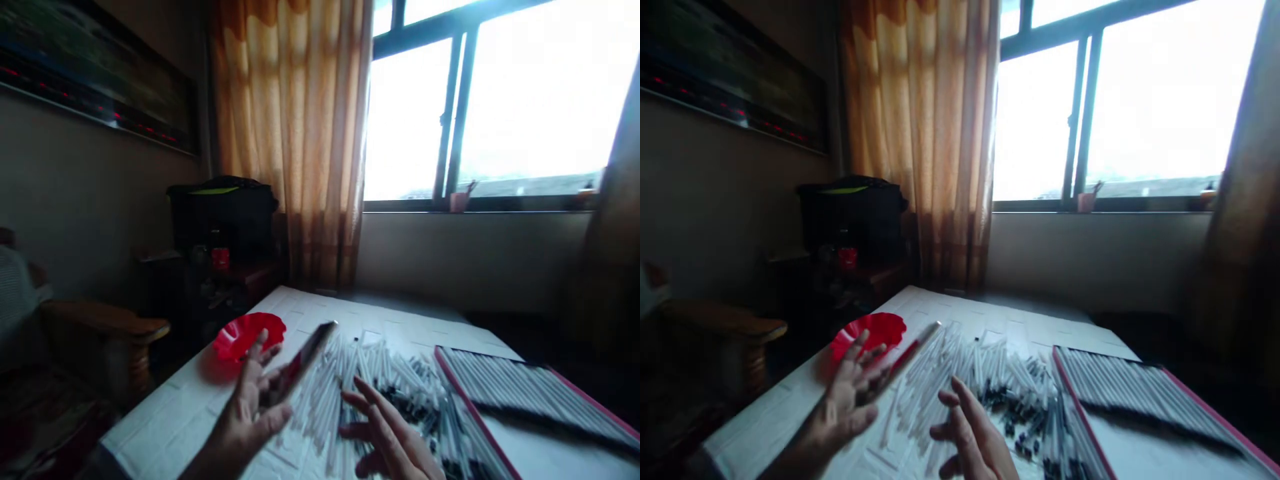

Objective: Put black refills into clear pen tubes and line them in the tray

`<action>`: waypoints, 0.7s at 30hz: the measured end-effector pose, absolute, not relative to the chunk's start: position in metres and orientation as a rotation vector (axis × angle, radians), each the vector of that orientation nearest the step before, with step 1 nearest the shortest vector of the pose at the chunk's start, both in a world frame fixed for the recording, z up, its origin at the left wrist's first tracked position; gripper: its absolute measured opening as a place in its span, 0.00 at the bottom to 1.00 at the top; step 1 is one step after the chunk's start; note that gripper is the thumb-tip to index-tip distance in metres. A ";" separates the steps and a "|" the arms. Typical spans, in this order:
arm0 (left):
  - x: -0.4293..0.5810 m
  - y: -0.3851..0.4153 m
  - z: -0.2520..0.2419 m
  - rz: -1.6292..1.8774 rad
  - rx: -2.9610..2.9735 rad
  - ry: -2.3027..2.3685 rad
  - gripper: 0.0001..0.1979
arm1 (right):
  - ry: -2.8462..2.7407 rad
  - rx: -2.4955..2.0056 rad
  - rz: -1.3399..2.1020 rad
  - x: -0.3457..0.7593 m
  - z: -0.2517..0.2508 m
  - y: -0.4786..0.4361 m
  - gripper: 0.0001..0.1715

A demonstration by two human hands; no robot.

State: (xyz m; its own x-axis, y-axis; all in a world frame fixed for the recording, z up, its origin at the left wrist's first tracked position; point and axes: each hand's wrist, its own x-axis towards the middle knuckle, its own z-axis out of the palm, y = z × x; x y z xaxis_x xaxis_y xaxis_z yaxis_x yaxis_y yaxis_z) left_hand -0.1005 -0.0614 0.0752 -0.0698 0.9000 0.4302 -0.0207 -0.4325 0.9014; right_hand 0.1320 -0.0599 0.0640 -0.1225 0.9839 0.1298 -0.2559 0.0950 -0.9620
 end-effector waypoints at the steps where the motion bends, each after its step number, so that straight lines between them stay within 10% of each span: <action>1: -0.075 -0.051 0.062 1.474 1.511 0.912 0.50 | -1.056 -0.855 1.369 0.134 0.066 -0.053 0.47; 18: 0.012 0.031 0.028 0.902 1.047 0.479 0.25 | -0.766 -0.796 1.346 0.208 0.057 0.002 0.31; 21: 0.023 0.032 0.027 0.674 0.859 0.365 0.34 | -0.769 -0.826 1.312 0.207 0.046 0.011 0.32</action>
State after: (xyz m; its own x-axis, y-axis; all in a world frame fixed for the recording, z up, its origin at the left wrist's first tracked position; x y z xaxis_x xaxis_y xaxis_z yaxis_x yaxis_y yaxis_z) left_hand 0.0226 0.0315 0.0273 0.7372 0.6749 -0.0306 -0.3943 0.4666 0.7917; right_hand 0.2073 0.0113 0.0463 0.1052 0.9943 0.0196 -0.5025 0.0702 -0.8617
